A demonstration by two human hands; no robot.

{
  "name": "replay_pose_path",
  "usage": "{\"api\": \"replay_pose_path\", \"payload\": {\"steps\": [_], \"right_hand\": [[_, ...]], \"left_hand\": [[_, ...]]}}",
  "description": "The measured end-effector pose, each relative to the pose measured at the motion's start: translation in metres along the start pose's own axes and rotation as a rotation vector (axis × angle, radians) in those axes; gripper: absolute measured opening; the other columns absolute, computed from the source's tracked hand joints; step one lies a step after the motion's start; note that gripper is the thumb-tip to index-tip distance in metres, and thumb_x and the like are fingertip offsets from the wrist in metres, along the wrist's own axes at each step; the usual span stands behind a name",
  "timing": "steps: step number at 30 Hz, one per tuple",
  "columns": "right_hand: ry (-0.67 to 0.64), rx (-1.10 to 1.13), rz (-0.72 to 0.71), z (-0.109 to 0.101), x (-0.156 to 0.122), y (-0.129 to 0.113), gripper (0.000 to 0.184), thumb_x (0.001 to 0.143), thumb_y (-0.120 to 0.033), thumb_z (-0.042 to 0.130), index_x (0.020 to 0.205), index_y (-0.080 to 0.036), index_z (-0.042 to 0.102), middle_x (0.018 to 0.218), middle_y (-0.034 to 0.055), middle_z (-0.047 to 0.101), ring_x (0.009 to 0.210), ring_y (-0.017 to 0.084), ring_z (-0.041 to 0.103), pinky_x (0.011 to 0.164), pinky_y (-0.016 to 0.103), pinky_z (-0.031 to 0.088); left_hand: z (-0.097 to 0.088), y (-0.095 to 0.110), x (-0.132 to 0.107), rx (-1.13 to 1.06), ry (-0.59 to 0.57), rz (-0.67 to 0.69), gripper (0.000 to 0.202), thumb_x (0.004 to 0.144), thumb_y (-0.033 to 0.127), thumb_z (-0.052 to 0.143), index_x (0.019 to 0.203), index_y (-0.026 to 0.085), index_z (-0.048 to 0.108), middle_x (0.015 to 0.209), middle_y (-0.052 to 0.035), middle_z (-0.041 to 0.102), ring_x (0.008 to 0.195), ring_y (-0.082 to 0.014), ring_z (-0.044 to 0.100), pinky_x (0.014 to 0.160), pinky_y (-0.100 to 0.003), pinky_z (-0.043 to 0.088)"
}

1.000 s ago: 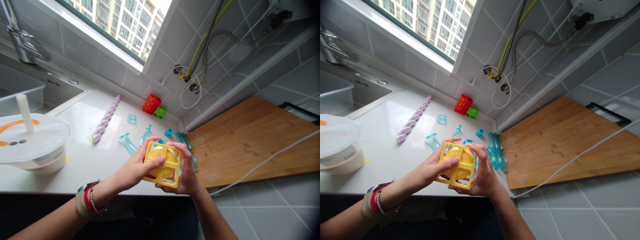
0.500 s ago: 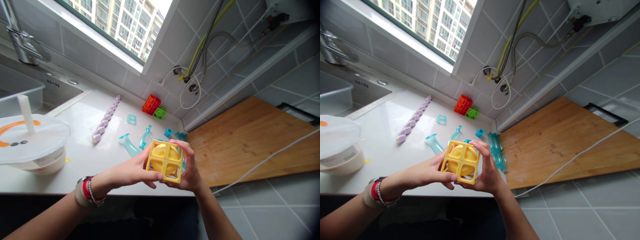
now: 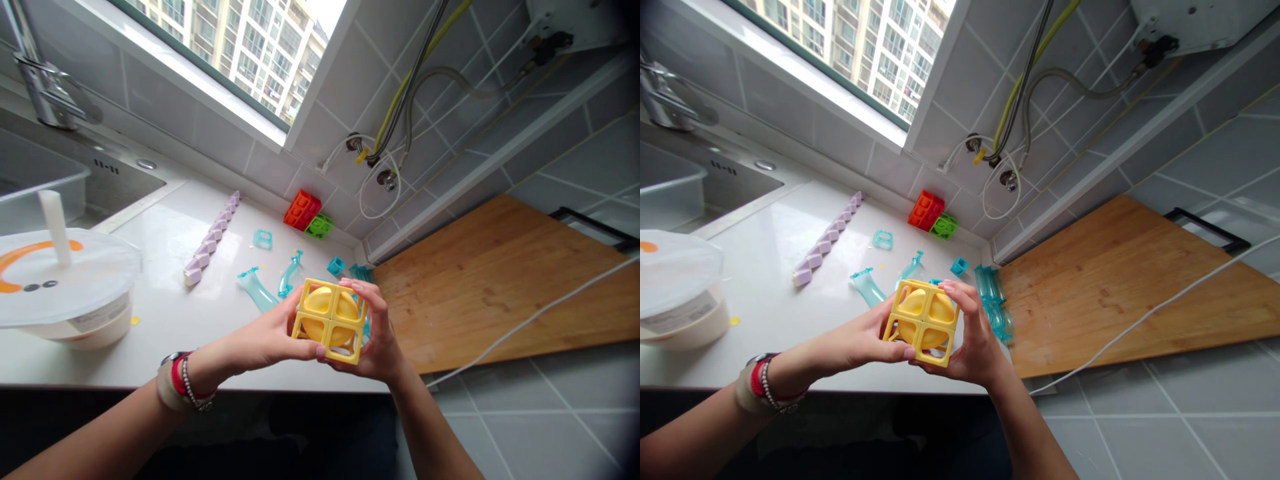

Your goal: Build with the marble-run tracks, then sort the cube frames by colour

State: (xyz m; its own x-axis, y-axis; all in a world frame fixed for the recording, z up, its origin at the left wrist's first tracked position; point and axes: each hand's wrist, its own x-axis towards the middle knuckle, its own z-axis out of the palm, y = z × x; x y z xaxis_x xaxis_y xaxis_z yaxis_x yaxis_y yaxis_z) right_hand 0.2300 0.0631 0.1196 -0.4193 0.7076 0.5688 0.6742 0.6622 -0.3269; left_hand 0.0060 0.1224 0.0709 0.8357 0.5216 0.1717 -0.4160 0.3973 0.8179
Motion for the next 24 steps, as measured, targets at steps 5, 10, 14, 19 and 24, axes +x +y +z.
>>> {"api": "replay_pose_path", "payload": {"steps": [5,10,14,19,24], "right_hand": [[-0.044,-0.042,-0.019,0.003,0.002,0.001,0.128,0.062,-0.049,0.100,0.164,-0.029,0.025,0.152,0.0182,0.050,0.141,0.042,0.051,0.116,0.064,0.048],[-0.087,-0.065,-0.017,0.009,0.000,0.003,0.132,0.064,-0.047,0.099,0.167,-0.026,0.019,0.157,0.0200,0.047,0.145,0.042,0.048,0.118,0.064,0.046],[-0.127,-0.063,0.018,0.006,0.000,0.004,0.136,0.064,-0.052,0.099,0.167,-0.027,0.014,0.162,0.0203,0.042,0.149,0.042,0.045,0.121,0.065,0.043],[-0.115,-0.033,0.043,0.005,0.000,0.004,0.129,0.061,-0.055,0.099,0.161,-0.026,0.024,0.149,0.0188,0.054,0.140,0.040,0.055,0.118,0.062,0.048],[-0.046,-0.002,0.014,0.011,-0.001,0.006,0.120,0.060,-0.051,0.100,0.155,-0.028,0.031,0.139,0.0161,0.058,0.132,0.038,0.060,0.111,0.059,0.054]], "left_hand": [[-0.002,-0.003,0.004,-0.056,0.117,-0.006,0.067,0.085,0.034,0.085,0.142,0.023,0.050,0.133,-0.0117,0.069,0.115,-0.0289,0.071,0.093,-0.038,0.057],[-0.003,-0.007,0.008,-0.046,0.247,0.064,0.058,0.084,0.038,0.086,0.131,0.018,0.060,0.123,-0.0114,0.074,0.105,-0.0265,0.072,0.090,-0.036,0.057],[-0.004,-0.007,0.009,-0.051,0.268,0.073,0.057,0.081,0.037,0.090,0.127,0.017,0.063,0.119,-0.0109,0.075,0.101,-0.0243,0.073,0.088,-0.033,0.058],[-0.003,-0.004,0.007,-0.134,0.252,0.041,0.051,0.092,0.051,0.076,0.131,0.020,0.064,0.120,-0.0102,0.076,0.105,-0.0266,0.072,0.085,-0.032,0.057],[-0.002,-0.010,0.007,-0.188,0.265,0.043,0.059,0.099,0.066,0.056,0.134,0.020,0.066,0.124,-0.0120,0.076,0.109,-0.0309,0.072,0.081,-0.033,0.057]]}}
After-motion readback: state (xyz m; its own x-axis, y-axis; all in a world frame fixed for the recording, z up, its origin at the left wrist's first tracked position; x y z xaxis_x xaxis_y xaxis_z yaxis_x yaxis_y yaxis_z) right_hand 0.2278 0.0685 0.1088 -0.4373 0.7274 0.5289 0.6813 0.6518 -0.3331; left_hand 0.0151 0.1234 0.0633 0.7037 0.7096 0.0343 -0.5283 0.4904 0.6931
